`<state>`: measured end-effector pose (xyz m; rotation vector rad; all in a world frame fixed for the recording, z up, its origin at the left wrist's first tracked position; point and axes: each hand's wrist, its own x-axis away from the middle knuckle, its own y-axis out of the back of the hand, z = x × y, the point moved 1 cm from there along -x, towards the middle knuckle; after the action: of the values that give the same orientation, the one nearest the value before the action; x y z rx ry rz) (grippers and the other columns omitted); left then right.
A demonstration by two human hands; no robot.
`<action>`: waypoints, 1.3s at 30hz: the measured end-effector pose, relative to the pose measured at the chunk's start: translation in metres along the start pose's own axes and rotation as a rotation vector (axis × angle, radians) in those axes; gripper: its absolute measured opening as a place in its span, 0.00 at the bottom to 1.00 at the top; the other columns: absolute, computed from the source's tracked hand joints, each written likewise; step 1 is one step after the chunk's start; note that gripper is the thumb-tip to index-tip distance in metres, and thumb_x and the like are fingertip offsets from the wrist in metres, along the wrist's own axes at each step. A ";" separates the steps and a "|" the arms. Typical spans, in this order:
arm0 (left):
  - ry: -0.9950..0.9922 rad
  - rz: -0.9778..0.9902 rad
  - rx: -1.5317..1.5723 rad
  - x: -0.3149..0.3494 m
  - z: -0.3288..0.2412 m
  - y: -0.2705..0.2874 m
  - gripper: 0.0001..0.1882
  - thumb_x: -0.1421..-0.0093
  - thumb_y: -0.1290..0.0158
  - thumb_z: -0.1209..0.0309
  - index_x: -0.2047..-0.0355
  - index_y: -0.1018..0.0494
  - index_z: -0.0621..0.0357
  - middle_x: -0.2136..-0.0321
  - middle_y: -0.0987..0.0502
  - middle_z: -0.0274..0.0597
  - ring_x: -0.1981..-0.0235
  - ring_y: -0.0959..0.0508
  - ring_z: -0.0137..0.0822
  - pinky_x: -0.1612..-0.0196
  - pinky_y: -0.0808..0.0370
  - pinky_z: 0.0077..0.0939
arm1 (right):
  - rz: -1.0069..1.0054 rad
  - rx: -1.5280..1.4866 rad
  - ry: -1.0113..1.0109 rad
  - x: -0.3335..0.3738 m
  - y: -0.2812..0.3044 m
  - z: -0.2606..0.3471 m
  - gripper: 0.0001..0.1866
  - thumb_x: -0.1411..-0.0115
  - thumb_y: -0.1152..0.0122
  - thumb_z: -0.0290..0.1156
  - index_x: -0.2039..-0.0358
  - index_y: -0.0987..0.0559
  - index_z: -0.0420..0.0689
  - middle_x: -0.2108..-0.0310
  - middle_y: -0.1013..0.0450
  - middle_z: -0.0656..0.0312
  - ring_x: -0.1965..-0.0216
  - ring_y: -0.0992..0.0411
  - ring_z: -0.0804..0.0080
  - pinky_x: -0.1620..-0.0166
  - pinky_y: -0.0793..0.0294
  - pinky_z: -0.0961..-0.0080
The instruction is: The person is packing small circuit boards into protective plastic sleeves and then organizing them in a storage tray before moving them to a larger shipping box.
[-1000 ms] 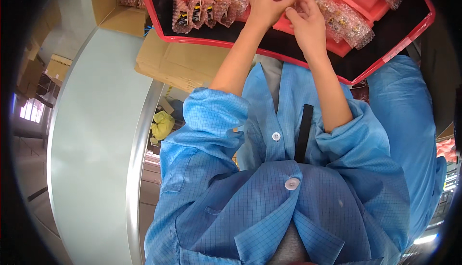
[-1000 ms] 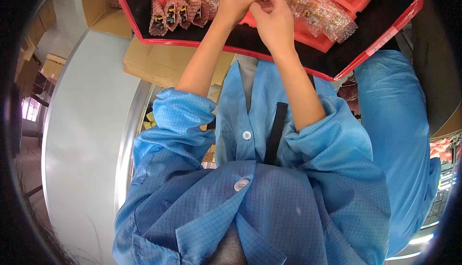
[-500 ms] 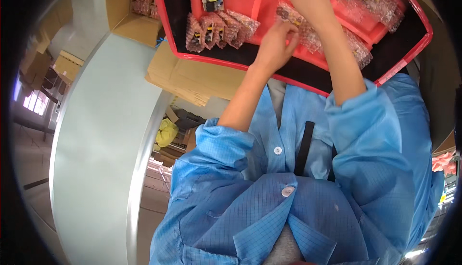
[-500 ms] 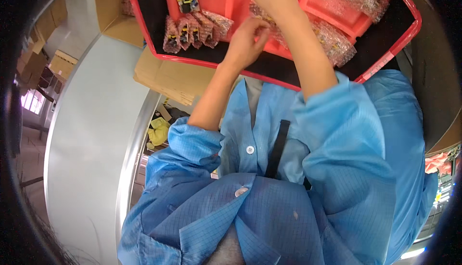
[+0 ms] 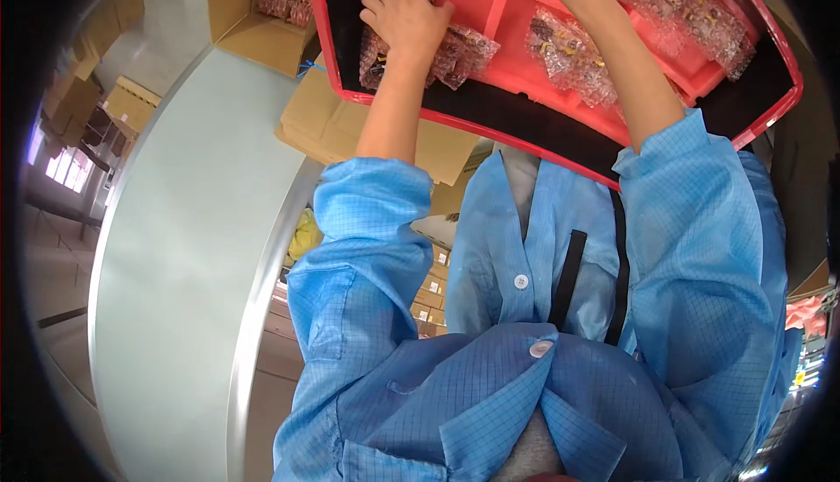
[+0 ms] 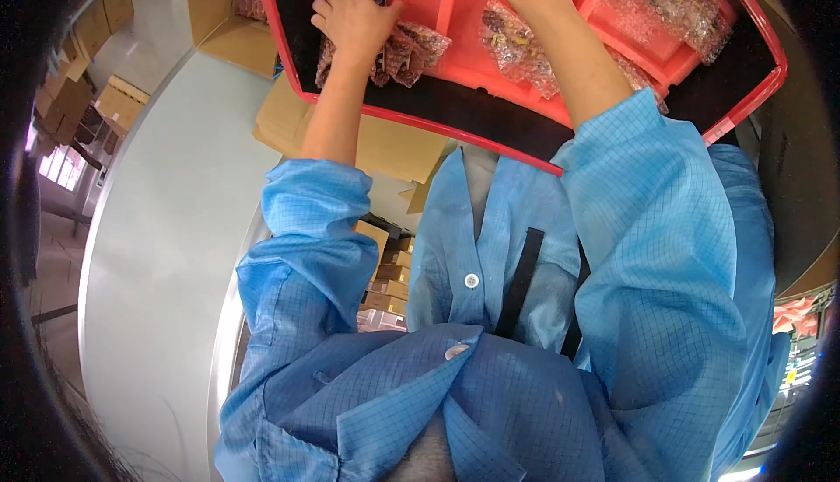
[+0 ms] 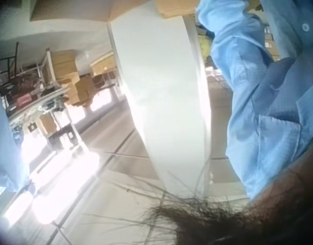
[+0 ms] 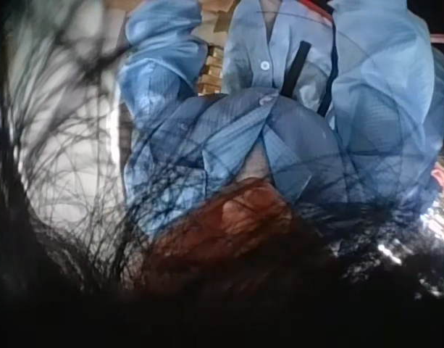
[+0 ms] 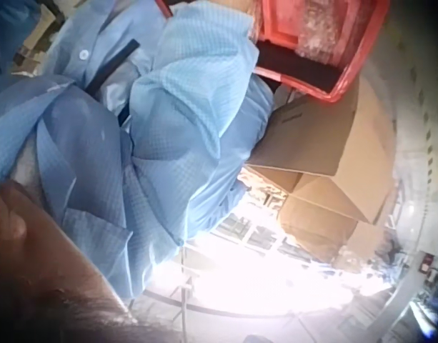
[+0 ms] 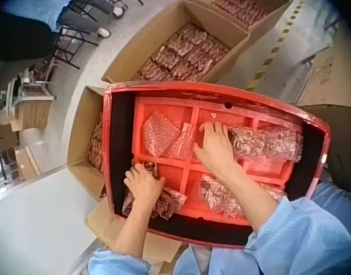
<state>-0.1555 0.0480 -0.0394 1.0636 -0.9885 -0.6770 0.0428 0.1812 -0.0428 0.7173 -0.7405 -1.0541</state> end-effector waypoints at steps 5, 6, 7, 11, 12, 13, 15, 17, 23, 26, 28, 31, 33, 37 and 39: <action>0.112 -0.019 0.024 0.011 0.003 -0.010 0.44 0.58 0.26 0.51 0.53 0.34 0.72 0.55 0.24 0.60 0.48 0.30 0.57 0.45 0.36 0.51 | 0.148 -0.334 0.010 0.001 -0.003 0.029 0.11 0.41 0.38 0.29 0.60 0.25 0.38 0.61 0.23 0.44 0.56 0.24 0.43 0.53 0.24 0.56; 0.157 -0.006 0.056 0.011 0.002 -0.010 0.44 0.57 0.26 0.51 0.52 0.34 0.72 0.54 0.24 0.60 0.48 0.30 0.56 0.45 0.36 0.50 | 0.297 -0.456 -0.010 0.005 -0.006 0.035 0.09 0.40 0.39 0.28 0.62 0.25 0.38 0.65 0.22 0.45 0.60 0.23 0.43 0.56 0.23 0.56; 0.203 0.006 0.087 0.013 0.004 -0.009 0.44 0.57 0.26 0.52 0.52 0.35 0.72 0.53 0.24 0.60 0.47 0.30 0.56 0.44 0.36 0.49 | 0.305 -0.457 -0.007 0.014 -0.012 0.038 0.09 0.40 0.39 0.28 0.62 0.25 0.38 0.65 0.22 0.45 0.60 0.23 0.43 0.56 0.23 0.56; 0.275 0.065 0.210 0.008 0.002 -0.001 0.44 0.54 0.27 0.58 0.45 0.36 0.71 0.49 0.23 0.60 0.45 0.28 0.56 0.43 0.34 0.48 | 0.467 -0.565 0.003 0.042 -0.039 0.041 0.12 0.39 0.38 0.30 0.58 0.24 0.37 0.64 0.20 0.46 0.61 0.19 0.52 0.57 0.20 0.62; 0.284 0.064 0.206 0.011 0.010 -0.003 0.44 0.54 0.27 0.58 0.45 0.36 0.71 0.49 0.23 0.60 0.45 0.28 0.56 0.43 0.34 0.48 | 0.512 -0.599 -0.106 0.046 -0.042 0.047 0.15 0.39 0.36 0.31 0.54 0.23 0.37 0.61 0.20 0.46 0.58 0.19 0.55 0.55 0.20 0.64; 0.208 -0.018 0.218 0.015 0.019 -0.006 0.41 0.53 0.28 0.58 0.46 0.35 0.70 0.52 0.23 0.60 0.47 0.28 0.58 0.44 0.34 0.51 | 0.557 -0.632 -0.217 0.051 -0.045 0.053 0.19 0.39 0.34 0.33 0.51 0.23 0.37 0.58 0.20 0.47 0.55 0.19 0.58 0.52 0.20 0.65; 0.128 -0.103 0.252 0.022 0.017 -0.008 0.39 0.51 0.30 0.58 0.47 0.35 0.69 0.54 0.22 0.61 0.48 0.27 0.60 0.45 0.34 0.54 | 0.571 -0.775 -0.303 0.057 -0.066 0.049 0.21 0.39 0.33 0.33 0.48 0.23 0.37 0.55 0.20 0.47 0.52 0.20 0.59 0.50 0.21 0.66; -0.106 -0.299 0.827 0.029 0.016 -0.002 0.42 0.48 0.29 0.65 0.38 0.39 0.65 0.50 0.28 0.56 0.45 0.32 0.59 0.41 0.35 0.54 | 0.577 -0.924 -0.390 0.062 -0.078 0.046 0.24 0.38 0.32 0.34 0.45 0.23 0.37 0.53 0.20 0.48 0.50 0.21 0.61 0.48 0.22 0.67; -0.191 0.070 0.639 0.016 0.000 0.031 0.50 0.50 0.27 0.63 0.33 0.44 0.64 0.44 0.31 0.59 0.41 0.35 0.60 0.36 0.40 0.56 | 0.608 -0.998 -0.305 0.059 -0.048 0.041 0.19 0.36 0.33 0.29 0.46 0.22 0.37 0.55 0.19 0.55 0.53 0.21 0.66 0.51 0.22 0.68; -0.505 -0.256 1.065 0.011 -0.017 0.028 0.53 0.48 0.28 0.60 0.30 0.48 0.63 0.39 0.37 0.62 0.37 0.39 0.62 0.35 0.41 0.57 | 0.350 -0.792 -0.335 0.081 -0.008 0.002 0.21 0.37 0.30 0.37 0.49 0.20 0.38 0.58 0.19 0.58 0.63 0.21 0.75 0.60 0.22 0.76; -0.499 -0.176 1.159 0.001 -0.040 0.050 0.47 0.43 0.32 0.59 0.32 0.45 0.65 0.39 0.38 0.65 0.37 0.39 0.62 0.35 0.39 0.56 | 0.364 -0.911 -0.550 0.107 0.038 -0.015 0.23 0.36 0.30 0.36 0.46 0.22 0.36 0.59 0.20 0.60 0.61 0.22 0.77 0.59 0.23 0.78; -0.279 -0.127 0.995 -0.017 -0.061 0.032 0.40 0.40 0.34 0.62 0.35 0.40 0.65 0.44 0.30 0.64 0.41 0.32 0.60 0.35 0.38 0.52 | 0.362 -0.821 -0.648 0.147 0.067 -0.031 0.23 0.35 0.31 0.33 0.45 0.24 0.33 0.57 0.20 0.59 0.59 0.22 0.77 0.55 0.21 0.78; -0.220 -0.067 0.848 -0.030 -0.074 0.018 0.34 0.40 0.36 0.64 0.38 0.36 0.66 0.49 0.26 0.62 0.45 0.29 0.59 0.37 0.35 0.50 | 0.223 -0.995 -0.763 0.170 0.075 -0.034 0.21 0.33 0.34 0.30 0.44 0.25 0.32 0.54 0.21 0.59 0.56 0.22 0.77 0.51 0.21 0.79; -0.074 -0.054 0.653 -0.042 -0.092 0.016 0.20 0.39 0.39 0.70 0.50 0.25 0.68 0.62 0.19 0.57 0.56 0.21 0.55 0.47 0.27 0.45 | 0.326 -0.954 -0.703 0.182 0.081 -0.050 0.21 0.31 0.38 0.26 0.41 0.27 0.32 0.52 0.22 0.60 0.53 0.23 0.79 0.48 0.23 0.80; -0.020 0.046 0.821 -0.044 -0.090 0.029 0.16 0.38 0.39 0.70 0.54 0.23 0.68 0.63 0.19 0.57 0.60 0.20 0.53 0.52 0.25 0.43 | 0.359 -0.931 -0.729 0.180 0.080 -0.056 0.21 0.30 0.39 0.26 0.40 0.28 0.32 0.52 0.23 0.59 0.52 0.24 0.79 0.48 0.24 0.80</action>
<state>-0.0929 0.1307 -0.0409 1.7347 -1.3463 -0.2235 0.1836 0.0483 0.0242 -0.6158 -0.8285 -1.1671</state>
